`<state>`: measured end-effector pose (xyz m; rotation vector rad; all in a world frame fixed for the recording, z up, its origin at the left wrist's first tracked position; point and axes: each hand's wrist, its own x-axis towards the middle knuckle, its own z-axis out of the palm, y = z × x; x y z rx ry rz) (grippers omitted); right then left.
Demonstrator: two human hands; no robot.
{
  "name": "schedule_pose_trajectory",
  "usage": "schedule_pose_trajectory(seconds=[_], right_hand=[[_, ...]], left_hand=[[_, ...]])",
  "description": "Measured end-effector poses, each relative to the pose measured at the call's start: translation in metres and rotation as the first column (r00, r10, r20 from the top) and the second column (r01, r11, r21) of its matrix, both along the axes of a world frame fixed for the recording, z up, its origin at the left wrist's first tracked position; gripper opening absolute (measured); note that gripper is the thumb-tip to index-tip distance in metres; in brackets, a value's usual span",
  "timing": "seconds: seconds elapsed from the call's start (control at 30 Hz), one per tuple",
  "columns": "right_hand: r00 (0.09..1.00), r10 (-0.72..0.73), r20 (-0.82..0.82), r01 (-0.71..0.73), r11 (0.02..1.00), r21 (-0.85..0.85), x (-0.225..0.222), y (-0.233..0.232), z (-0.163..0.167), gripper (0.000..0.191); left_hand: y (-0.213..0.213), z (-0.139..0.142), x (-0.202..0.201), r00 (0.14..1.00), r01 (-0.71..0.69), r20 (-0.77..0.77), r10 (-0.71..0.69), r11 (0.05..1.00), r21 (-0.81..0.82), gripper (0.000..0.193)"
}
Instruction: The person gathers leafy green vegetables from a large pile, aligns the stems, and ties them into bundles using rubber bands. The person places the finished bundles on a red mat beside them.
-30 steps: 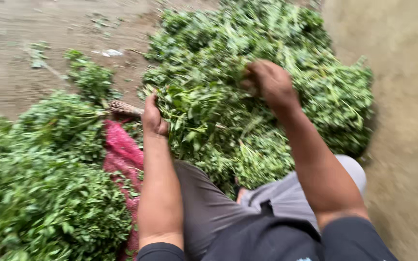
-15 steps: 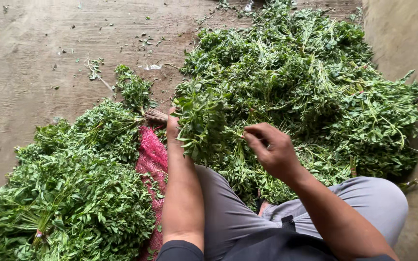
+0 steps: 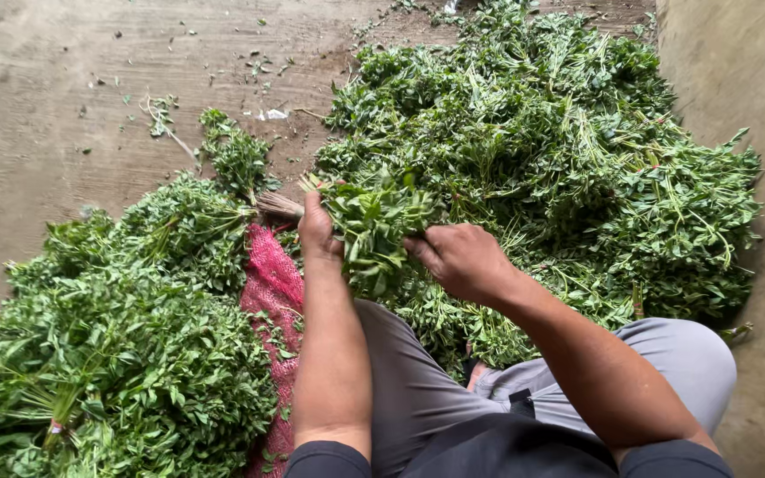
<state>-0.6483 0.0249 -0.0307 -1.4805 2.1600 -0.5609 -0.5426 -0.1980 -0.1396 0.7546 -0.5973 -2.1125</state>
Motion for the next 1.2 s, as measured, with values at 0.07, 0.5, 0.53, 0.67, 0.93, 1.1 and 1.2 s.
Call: schedule_pose_trajectory(seconds=[0.07, 0.5, 0.53, 0.67, 0.93, 1.1, 1.2], right_hand=[[0.988, 0.122, 0.093, -0.094, 0.961, -0.259, -0.003, 0.001, -0.007, 0.039], [0.868, 0.441, 0.229, -0.495, 0.809, 0.318, 0.018, 0.070, -0.039, 0.027], [0.877, 0.467, 0.117, -0.473, 0.789, 0.392, 0.018, 0.067, -0.042, 0.026], [0.952, 0.114, 0.285, -0.132, 0.990, 0.045, 0.003, 0.048, -0.036, 0.027], [0.879, 0.030, -0.476, -0.245, 0.884, -0.398, 0.010, 0.000, -0.037, 0.020], [0.963, 0.177, -0.204, -0.183, 0.983, -0.010, 0.015, 0.007, -0.058, 0.016], [0.890, 0.410, 0.198, -0.435, 0.895, 0.103, 0.026, 0.033, -0.060, 0.020]], left_hand=[[0.004, -0.002, -0.004, 1.000, -0.003, 0.014, 0.003, 1.000, -0.008, 0.039], [-0.043, -0.022, 0.027, 0.975, -0.007, 0.220, -0.017, 0.994, 0.107, 0.047], [-0.042, -0.023, 0.025, 0.976, 0.009, 0.218, -0.031, 0.995, 0.102, 0.048], [-0.037, -0.023, 0.014, 0.984, 0.016, 0.177, -0.023, 0.999, 0.044, 0.049], [-0.026, -0.016, 0.009, 0.857, -0.251, 0.481, 0.184, 0.965, 0.079, 0.045], [-0.028, -0.012, 0.011, 0.876, -0.395, 0.355, 0.325, 0.907, 0.143, 0.041], [-0.033, -0.012, 0.012, 0.827, -0.454, 0.439, 0.353, 0.878, 0.149, 0.037]])
